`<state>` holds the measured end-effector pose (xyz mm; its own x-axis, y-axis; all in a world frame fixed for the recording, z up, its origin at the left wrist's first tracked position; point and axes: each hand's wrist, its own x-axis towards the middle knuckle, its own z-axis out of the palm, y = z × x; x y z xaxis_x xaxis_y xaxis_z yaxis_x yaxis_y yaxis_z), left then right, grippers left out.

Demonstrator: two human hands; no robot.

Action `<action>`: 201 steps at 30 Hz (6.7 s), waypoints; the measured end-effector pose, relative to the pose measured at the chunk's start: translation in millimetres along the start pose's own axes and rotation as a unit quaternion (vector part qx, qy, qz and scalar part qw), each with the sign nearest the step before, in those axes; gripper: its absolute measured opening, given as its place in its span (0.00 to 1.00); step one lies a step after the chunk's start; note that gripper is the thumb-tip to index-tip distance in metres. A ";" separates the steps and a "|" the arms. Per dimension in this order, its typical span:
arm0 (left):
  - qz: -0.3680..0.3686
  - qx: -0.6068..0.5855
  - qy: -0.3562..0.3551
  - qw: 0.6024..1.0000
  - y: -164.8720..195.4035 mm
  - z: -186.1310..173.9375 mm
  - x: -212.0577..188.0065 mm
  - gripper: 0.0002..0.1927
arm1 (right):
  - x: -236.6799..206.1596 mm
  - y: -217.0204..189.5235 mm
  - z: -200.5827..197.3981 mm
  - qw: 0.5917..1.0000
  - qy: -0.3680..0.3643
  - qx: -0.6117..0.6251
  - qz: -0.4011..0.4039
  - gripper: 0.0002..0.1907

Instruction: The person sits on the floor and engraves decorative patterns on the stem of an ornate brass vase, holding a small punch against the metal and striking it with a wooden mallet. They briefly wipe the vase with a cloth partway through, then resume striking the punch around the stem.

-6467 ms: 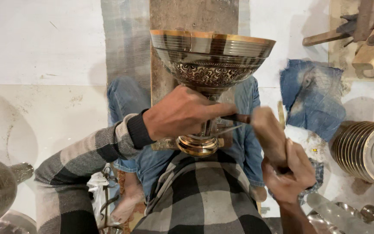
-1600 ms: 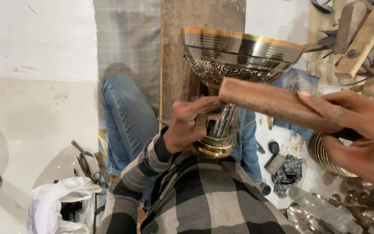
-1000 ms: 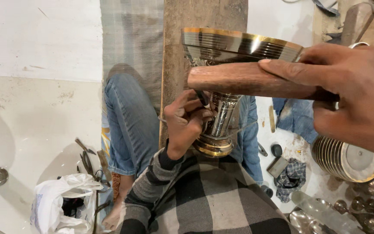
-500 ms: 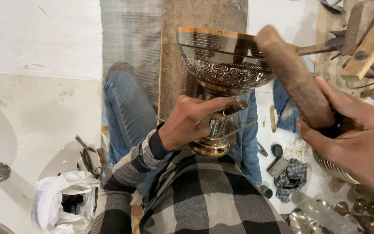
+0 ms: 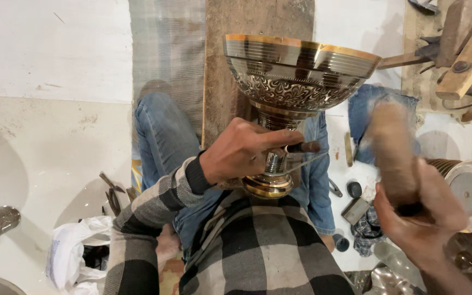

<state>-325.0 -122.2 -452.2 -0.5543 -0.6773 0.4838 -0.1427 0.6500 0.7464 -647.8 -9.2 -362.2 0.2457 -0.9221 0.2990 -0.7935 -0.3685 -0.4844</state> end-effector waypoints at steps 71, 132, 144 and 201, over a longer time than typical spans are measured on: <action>-0.041 -0.104 0.082 0.990 -1.8 13.5 -18.4 0.31 | 70.1 -7.4 -23.1 0.991 -0.102 0.035 -0.074 0.38; 0.006 -0.179 0.131 0.975 -25.7 38.4 -37.2 0.28 | 62.1 -40.0 -50.9 0.968 -0.208 -0.140 -0.018 0.40; 0.054 -0.213 0.065 0.973 -29.3 20.2 -30.7 0.33 | 55.8 -32.1 -38.7 0.976 -0.122 -0.131 -0.128 0.39; -0.232 0.127 0.313 0.912 56.0 57.3 -22.3 0.19 | 148.1 -16.5 -14.7 0.959 -0.191 -0.073 -0.194 0.39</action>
<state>-367.6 -50.9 -447.3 0.1799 -0.9120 0.3686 -0.4727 0.2485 0.8455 -606.5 -138.0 -297.9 0.7028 -0.7046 0.0975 -0.6630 -0.6986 -0.2690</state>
